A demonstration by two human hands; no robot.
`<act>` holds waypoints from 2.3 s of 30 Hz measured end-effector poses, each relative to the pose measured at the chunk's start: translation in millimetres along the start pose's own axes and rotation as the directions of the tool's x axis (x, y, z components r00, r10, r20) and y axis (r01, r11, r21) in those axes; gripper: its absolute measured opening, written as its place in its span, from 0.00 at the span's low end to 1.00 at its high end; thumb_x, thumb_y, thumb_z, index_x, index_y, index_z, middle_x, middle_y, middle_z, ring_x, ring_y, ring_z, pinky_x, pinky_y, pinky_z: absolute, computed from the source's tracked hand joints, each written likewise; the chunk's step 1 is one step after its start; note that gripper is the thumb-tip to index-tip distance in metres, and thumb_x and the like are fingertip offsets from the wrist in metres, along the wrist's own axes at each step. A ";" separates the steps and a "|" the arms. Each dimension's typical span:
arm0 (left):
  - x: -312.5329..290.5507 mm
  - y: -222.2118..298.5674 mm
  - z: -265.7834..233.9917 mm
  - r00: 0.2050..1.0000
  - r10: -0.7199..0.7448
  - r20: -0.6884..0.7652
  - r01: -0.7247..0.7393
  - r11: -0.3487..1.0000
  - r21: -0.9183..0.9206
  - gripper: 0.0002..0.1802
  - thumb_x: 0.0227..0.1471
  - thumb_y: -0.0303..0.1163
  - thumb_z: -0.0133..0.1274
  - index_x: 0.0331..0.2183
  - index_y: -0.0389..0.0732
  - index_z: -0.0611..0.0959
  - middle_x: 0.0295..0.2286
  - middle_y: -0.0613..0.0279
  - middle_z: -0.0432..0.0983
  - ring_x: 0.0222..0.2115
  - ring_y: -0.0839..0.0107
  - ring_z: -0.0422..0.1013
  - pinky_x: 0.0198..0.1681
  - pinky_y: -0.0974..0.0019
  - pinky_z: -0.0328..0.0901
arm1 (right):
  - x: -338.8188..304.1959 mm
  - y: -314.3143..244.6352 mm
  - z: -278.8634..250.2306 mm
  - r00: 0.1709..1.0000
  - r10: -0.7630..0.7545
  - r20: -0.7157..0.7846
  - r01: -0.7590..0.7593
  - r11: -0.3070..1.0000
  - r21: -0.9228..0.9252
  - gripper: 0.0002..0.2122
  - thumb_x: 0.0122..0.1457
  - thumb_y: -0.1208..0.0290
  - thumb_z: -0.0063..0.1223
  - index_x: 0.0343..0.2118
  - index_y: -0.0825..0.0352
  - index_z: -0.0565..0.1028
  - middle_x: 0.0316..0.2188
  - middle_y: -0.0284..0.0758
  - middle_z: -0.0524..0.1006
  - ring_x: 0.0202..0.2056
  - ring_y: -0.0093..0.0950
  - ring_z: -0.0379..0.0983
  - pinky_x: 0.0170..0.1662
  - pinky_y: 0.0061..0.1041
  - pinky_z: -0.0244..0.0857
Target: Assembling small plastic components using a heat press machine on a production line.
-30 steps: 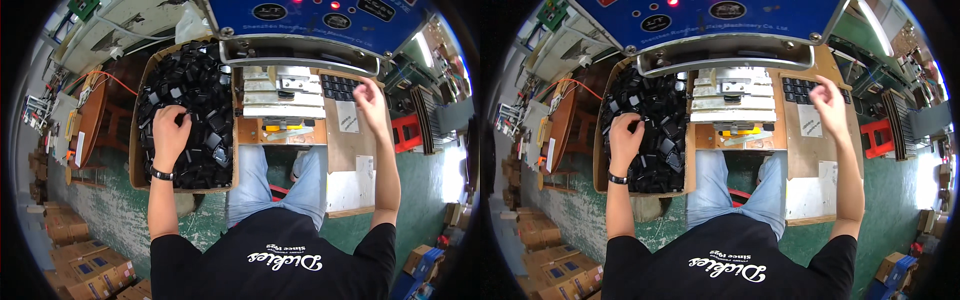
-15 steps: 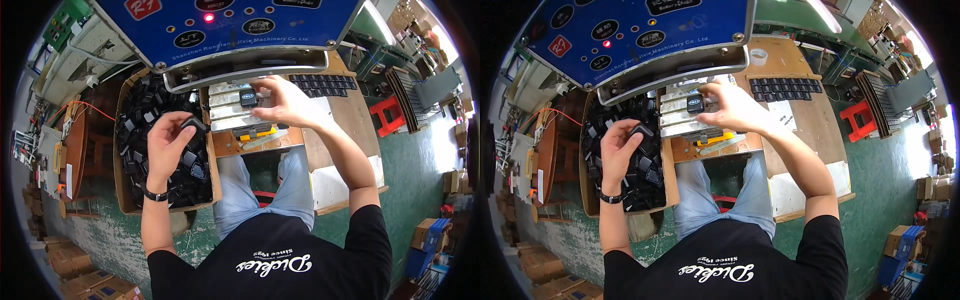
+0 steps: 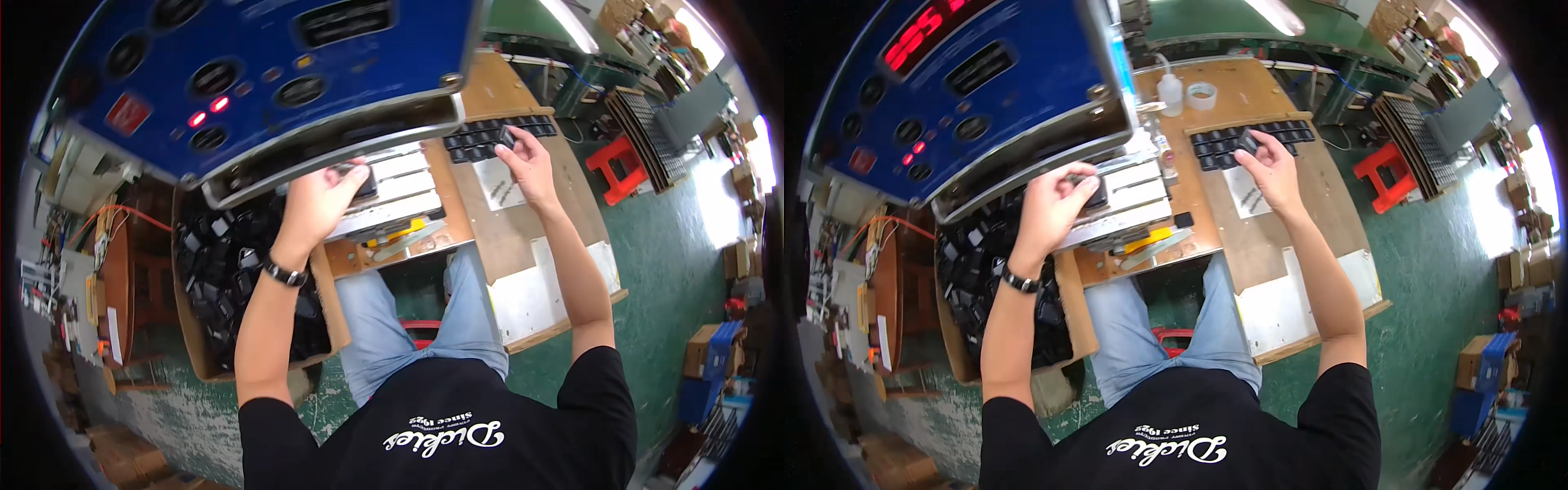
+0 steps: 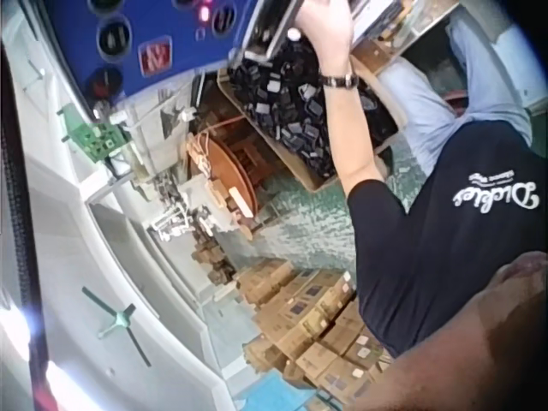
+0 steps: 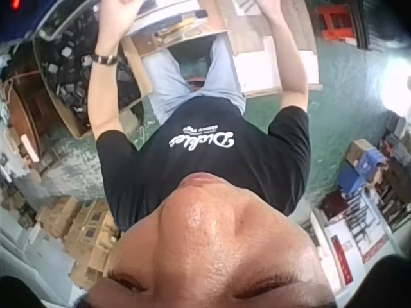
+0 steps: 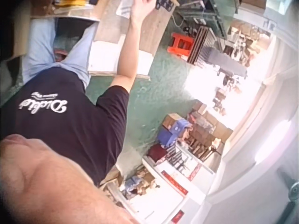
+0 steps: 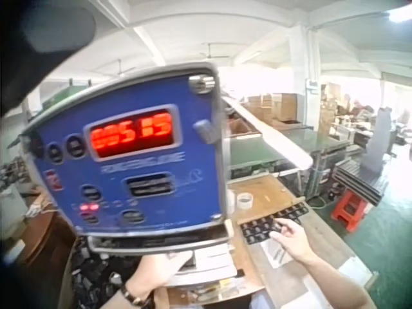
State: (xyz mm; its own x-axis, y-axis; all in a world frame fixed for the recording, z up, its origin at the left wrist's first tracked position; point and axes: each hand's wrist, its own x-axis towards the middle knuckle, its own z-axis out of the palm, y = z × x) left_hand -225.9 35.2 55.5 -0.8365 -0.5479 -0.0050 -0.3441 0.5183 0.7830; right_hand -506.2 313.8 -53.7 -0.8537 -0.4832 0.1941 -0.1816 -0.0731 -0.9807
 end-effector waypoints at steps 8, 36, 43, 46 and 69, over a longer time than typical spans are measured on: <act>-64.3 -4.0 11.9 0.923 0.295 -0.248 -0.303 0.953 0.007 0.29 0.55 0.22 0.66 0.58 0.38 0.81 0.42 0.64 0.70 0.28 0.79 0.59 0.34 0.77 0.61 | 62.2 144.9 -171.0 0.919 -0.108 -0.378 -0.227 0.638 -0.736 0.18 0.59 0.68 0.64 0.50 0.72 0.82 0.32 0.36 0.82 0.26 0.28 0.74 0.29 0.27 0.68; -75.0 -140.7 -84.6 0.938 0.081 -0.336 0.224 0.597 0.770 0.17 0.49 0.40 0.66 0.34 0.36 0.88 0.30 0.54 0.84 0.33 0.50 0.77 0.40 0.53 0.72 | 36.7 -16.1 -40.8 0.967 0.091 0.236 0.024 0.897 -0.441 0.21 0.67 0.78 0.52 0.62 0.70 0.74 0.39 0.32 0.78 0.31 0.19 0.71 0.32 0.16 0.65; -90.6 -134.0 -83.4 0.888 0.207 -0.411 0.103 0.781 0.616 0.14 0.51 0.37 0.68 0.35 0.36 0.88 0.31 0.56 0.82 0.31 0.59 0.74 0.36 0.60 0.70 | -26.8 -100.9 75.7 0.876 -0.185 0.445 0.252 0.963 -0.096 0.19 0.65 0.80 0.56 0.60 0.66 0.78 0.40 0.32 0.79 0.36 0.20 0.74 0.40 0.17 0.71; -93.7 -119.2 -83.8 0.788 0.207 -0.580 0.006 0.939 0.343 0.12 0.53 0.35 0.68 0.35 0.36 0.89 0.32 0.59 0.80 0.29 0.65 0.72 0.35 0.65 0.67 | -41.1 -112.2 108.7 0.814 -0.212 0.541 0.313 0.944 -0.101 0.19 0.64 0.76 0.60 0.59 0.68 0.78 0.40 0.35 0.80 0.36 0.22 0.75 0.41 0.18 0.72; -35.7 -3.6 32.0 0.707 0.681 -0.190 -0.468 0.652 0.597 0.26 0.51 0.41 0.73 0.47 0.35 0.88 0.50 0.53 0.82 0.43 0.61 0.77 0.47 0.61 0.69 | -12.3 -28.4 -26.2 0.991 0.130 0.021 -0.127 0.985 -0.113 0.21 0.62 0.68 0.69 0.56 0.71 0.78 0.32 0.30 0.79 0.31 0.16 0.71 0.33 0.16 0.65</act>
State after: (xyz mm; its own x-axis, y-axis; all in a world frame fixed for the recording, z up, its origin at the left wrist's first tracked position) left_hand -208.4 73.8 33.0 -0.7446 -0.1592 0.6483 -0.0874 0.9860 0.1417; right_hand -503.3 344.7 -27.6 -0.8599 -0.5064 0.0643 -0.1257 0.0879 -0.9882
